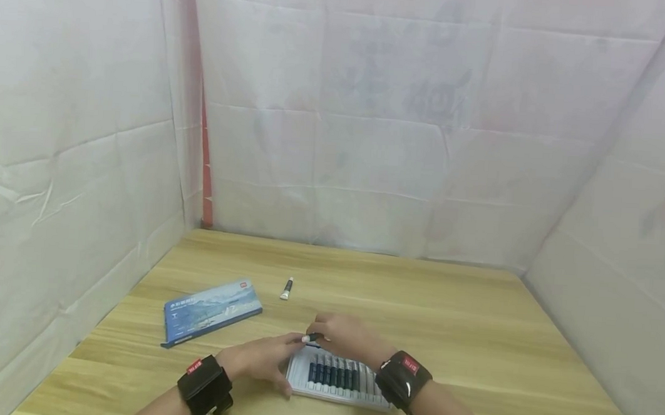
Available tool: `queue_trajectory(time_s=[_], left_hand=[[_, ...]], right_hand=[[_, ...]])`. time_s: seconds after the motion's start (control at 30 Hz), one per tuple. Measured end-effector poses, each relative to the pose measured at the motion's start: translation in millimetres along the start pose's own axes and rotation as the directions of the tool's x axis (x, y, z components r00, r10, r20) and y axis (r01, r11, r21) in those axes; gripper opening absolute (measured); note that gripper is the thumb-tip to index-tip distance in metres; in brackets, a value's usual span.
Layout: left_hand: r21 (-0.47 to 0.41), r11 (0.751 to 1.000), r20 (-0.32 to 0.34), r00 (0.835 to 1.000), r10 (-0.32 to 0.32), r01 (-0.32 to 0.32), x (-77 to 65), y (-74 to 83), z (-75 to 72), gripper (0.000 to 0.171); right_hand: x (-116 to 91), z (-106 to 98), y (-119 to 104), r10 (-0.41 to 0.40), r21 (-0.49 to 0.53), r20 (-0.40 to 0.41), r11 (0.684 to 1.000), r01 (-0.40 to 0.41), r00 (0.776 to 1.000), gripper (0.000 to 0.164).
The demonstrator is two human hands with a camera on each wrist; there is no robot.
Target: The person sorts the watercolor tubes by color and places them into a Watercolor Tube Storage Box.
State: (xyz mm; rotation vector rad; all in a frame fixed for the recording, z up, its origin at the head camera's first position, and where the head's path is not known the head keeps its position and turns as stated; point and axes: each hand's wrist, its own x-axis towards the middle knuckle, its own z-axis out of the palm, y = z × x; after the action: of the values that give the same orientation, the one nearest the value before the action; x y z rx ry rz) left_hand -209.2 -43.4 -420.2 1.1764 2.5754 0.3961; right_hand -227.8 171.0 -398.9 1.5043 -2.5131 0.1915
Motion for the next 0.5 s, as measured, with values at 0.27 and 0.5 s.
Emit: queue_trajectory(time_s=[0.27,0.5], left_hand=[[-0.018,1.000,-0.018,1.000,-0.005,0.005,0.4,-0.4,2.0,0.094],[-0.032,0.999,-0.026,0.999,0.021,-0.022,2.6,-2.0,3.7,0.090]], right_hand=[[-5.2,5.2,-14.6,-0.028,0.016,0.007,0.999,0.028,1.000,0.026],[-3.9,12.8,-23.5,-0.182,-0.055,-0.012,0.982,0.181,0.983,0.027]])
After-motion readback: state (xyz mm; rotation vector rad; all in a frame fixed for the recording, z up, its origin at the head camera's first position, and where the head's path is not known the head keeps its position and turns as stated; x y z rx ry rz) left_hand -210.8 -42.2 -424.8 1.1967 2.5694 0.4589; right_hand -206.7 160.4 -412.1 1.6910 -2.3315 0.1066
